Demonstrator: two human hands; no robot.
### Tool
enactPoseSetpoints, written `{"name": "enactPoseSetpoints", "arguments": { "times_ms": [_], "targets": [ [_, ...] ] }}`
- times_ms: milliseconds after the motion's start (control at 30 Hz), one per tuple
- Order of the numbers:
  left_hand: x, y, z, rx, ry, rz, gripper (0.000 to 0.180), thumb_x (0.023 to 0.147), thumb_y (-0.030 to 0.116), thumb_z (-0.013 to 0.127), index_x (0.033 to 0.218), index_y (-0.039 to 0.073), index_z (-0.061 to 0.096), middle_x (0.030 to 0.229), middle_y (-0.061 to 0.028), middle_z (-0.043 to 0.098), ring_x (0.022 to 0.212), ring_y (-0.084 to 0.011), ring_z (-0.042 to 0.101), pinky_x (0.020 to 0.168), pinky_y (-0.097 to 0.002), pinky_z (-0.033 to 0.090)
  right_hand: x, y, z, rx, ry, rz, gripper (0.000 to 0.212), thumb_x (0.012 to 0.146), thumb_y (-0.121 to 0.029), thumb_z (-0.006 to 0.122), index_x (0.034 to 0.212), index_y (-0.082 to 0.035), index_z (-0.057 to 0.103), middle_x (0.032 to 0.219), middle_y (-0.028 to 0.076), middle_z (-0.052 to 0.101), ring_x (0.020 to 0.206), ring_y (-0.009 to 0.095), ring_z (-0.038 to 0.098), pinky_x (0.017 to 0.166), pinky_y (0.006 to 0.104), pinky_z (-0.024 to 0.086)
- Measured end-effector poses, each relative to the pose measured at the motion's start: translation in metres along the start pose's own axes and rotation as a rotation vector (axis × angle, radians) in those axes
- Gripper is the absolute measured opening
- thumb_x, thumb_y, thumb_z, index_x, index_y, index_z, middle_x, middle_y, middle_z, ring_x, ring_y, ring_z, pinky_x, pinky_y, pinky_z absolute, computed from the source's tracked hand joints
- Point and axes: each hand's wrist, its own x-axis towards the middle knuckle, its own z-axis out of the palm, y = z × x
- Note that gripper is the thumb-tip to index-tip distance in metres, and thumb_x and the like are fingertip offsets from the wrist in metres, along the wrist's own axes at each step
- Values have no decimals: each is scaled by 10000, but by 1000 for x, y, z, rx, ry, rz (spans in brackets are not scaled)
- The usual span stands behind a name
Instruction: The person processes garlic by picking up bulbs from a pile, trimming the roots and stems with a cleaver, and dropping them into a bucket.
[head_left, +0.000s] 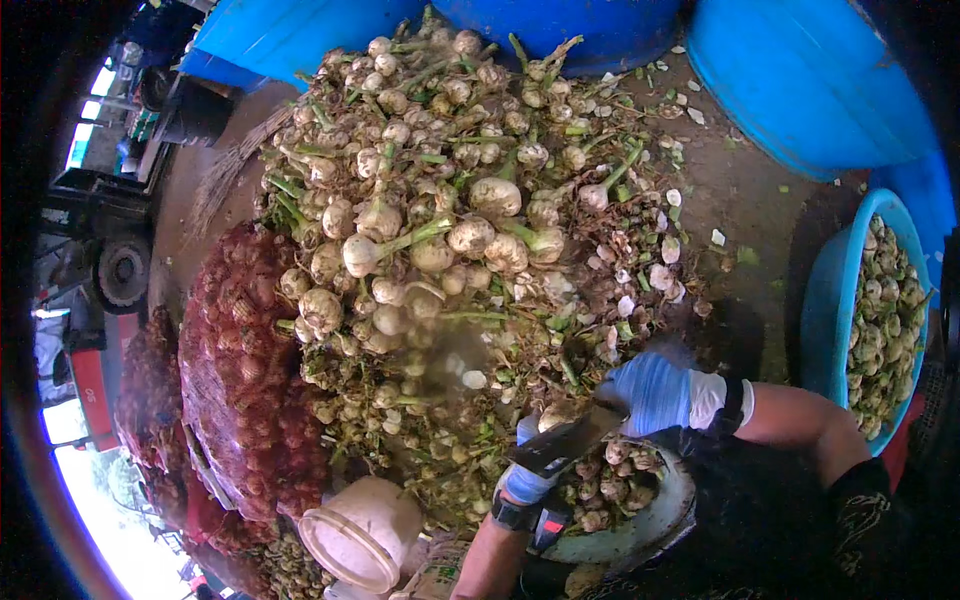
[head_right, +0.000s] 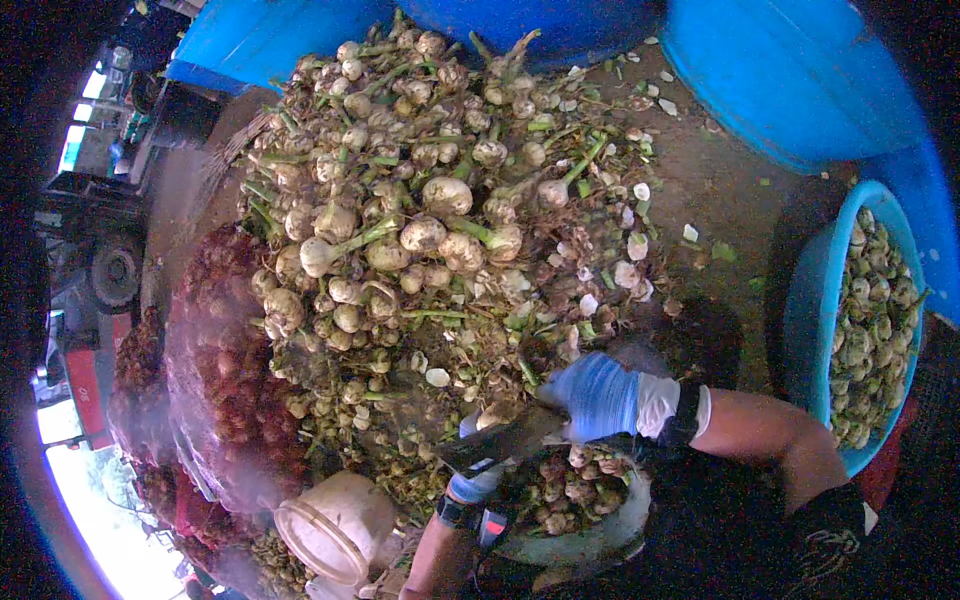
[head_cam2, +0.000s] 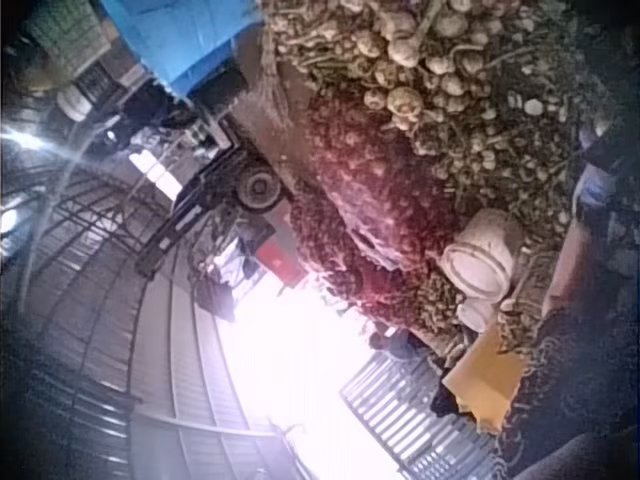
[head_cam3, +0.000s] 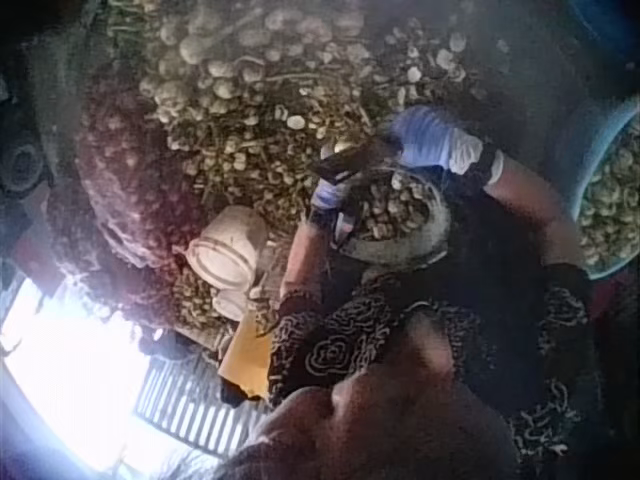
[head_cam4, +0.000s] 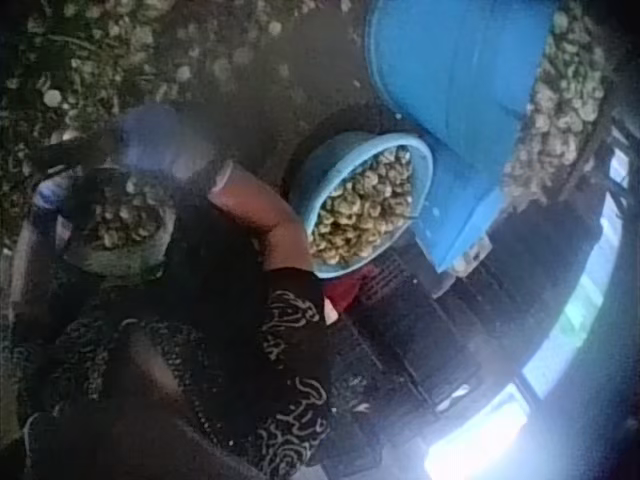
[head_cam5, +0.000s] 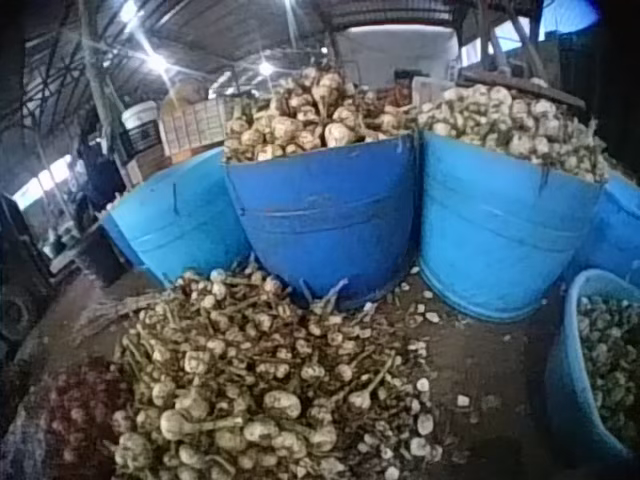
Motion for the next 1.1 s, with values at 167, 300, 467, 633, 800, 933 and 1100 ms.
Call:
{"name": "enactPoseSetpoints", "arguments": {
  "times_ms": [167, 300, 467, 633, 800, 933, 1100],
  "targets": [
    [-40, 51, 42, 403, -119, 482, 467, 681, 330, 804, 987, 25, 625, 907, -50, 659, 839, -156, 622, 787, -320, 504, -2, 91, 46, -110, 43, 265, 398, 700, -424, 626, 779, -33, 621, 697, 201, 615, 673, 377, 617, 606, 479, 488],
    [-28, 78, 30, 582, 86, 634, 635, 605, 391, 858, 1039, 8, 595, 904, -41, 643, 793, -128, 607, 717, -252, 499, -4, 75, 32, 109, 213, 355, 349, 694, -361, 683, 801, -33, 630, 705, 202, 611, 673, 358, 612, 602, 425, 491],
    [-6, 63, 34, -573, 60, 570, 656, 779, 591, 563, 1178, 72, 518, 965, -62, 594, 854, -230, 577, 751, -393, 486, 2, 23, 17, 591, 211, 187, 413, 660, -400, 770, 729, -33, 591, 620, 108, 580, 564, 219, 540, 579, 361, 453],
    [6, 68, 64, -898, -33, 690, 533, 755, 384, 647, 1161, 61, 526, 1065, -99, 601, 1001, -277, 575, 868, -435, 459, -6, -3, 4, 888, 260, 155, 393, 677, -371, 791, 771, -41, 597, 697, 7, 616, 694, 112, 551, 674, 287, 436],
    [-9, 36, 25, -795, 90, 491, 336, 799, 271, 637, 1022, 22, 607, 973, -110, 629, 920, -210, 601, 829, -361, 486, 16, 6, -1, 1267, 120, 286, 223, 691, -158, 730, 825, -20, 617, 690, 28, 609, 574, 97, 551, 588, 254, 466],
    [-19, 58, 19, 184, -26, 195, 320, 815, 137, 640, 1075, -44, 598, 925, -91, 654, 828, -115, 585, 748, -256, 474, 4, 26, 4, 975, 207, 224, 189, 698, -134, 708, 795, -26, 588, 680, 25, 583, 624, 107, 574, 579, 259, 463],
    [-9, 43, 18, 533, 12, 222, 255, 813, 131, 648, 985, -57, 636, 826, -70, 659, 740, -89, 538, 675, -267, 466, 16, 34, 5, 452, 354, 52, 171, 700, -113, 696, 778, -35, 566, 670, 46, 543, 649, 112, 540, 613, 291, 455]
  ]
}}
